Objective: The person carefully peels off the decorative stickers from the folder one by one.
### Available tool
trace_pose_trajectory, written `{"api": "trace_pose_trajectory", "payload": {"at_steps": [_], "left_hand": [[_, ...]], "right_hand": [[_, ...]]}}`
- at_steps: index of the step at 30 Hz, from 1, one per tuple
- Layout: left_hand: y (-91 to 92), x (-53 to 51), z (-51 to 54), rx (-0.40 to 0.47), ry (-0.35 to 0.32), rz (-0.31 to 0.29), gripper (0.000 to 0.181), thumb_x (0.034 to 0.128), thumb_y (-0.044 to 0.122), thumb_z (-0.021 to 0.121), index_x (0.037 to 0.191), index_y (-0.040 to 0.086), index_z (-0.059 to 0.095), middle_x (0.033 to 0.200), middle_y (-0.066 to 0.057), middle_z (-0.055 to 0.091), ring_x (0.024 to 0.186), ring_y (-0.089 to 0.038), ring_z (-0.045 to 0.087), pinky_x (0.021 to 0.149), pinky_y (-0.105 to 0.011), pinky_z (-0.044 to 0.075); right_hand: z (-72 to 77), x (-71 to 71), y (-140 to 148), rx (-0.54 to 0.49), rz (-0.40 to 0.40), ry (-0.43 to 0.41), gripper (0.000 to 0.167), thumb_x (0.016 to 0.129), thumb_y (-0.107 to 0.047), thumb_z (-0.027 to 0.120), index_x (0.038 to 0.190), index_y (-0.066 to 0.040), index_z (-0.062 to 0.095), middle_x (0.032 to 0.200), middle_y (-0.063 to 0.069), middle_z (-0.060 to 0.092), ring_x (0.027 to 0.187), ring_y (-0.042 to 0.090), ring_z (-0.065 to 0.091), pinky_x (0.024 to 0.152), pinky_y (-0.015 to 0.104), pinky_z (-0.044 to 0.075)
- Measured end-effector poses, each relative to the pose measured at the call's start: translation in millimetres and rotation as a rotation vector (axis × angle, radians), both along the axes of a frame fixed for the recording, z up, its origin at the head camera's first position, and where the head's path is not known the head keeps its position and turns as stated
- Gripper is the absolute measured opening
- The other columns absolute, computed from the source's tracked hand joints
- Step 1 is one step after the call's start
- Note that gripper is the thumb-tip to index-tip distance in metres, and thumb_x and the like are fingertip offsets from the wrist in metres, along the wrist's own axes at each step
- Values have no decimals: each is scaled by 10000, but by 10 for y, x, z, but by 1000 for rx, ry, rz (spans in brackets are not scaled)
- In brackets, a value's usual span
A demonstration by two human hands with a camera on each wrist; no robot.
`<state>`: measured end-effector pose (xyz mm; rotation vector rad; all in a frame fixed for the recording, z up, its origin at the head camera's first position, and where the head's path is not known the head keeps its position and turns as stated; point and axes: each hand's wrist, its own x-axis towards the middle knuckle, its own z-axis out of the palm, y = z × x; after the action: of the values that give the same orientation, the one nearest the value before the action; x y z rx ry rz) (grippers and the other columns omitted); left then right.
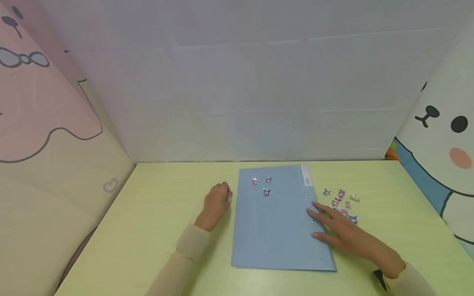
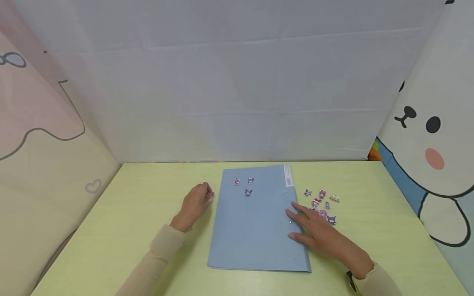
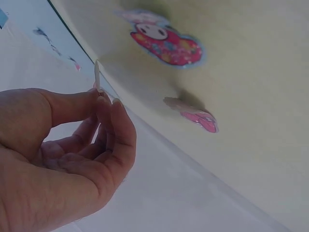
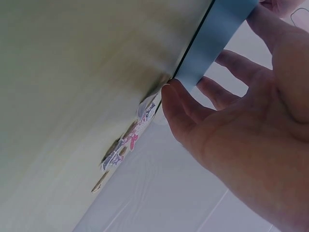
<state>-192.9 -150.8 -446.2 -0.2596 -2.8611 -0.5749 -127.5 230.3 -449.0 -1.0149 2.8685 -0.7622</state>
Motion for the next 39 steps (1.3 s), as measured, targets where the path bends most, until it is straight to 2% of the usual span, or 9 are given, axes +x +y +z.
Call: {"api": "trace_pose_trajectory", "payload": {"at_steps": [6,14,22,32,39], "left_hand": [[-58,29,-16,-11,7,5,136,939,1,694,866,20,580,783,-112,588,723,-294,597,602,-420,529],[-100,20,-20,-9,-26,12,136,920,-11,710,855,16,594,780,-117,593,719,-297,592,601,-428,530],[-104,9,-34,-5,-49,9,114,939,-72,629,872,11,590,784,-125,607,717,-290,603,586,-402,518],[-94,17,-45,10,-34,16,99,928,-35,698,908,-4,606,833,-128,567,732,-269,557,581,-387,517],[-65,-9,-75,-4,12,15,38,930,-23,635,917,-28,600,830,-131,551,763,-295,544,586,-400,506]], "right_hand": [[-19,2,1,0,-6,12,598,973,-343,709,1475,-57,555,1555,215,442,1359,472,462,1002,636,451],[2,2,2,8,-2,13,606,962,-348,721,1470,-58,562,1553,209,450,1361,457,472,1000,627,457],[8,11,5,7,-12,5,600,975,-349,706,1475,-55,555,1555,215,444,1361,465,465,1006,631,453],[20,12,1,4,-4,3,597,974,-337,708,1472,-45,554,1556,225,437,1363,483,459,1012,638,442],[10,12,1,2,-1,14,597,971,-330,712,1470,-43,555,1555,224,438,1360,480,464,1008,635,444]]}}
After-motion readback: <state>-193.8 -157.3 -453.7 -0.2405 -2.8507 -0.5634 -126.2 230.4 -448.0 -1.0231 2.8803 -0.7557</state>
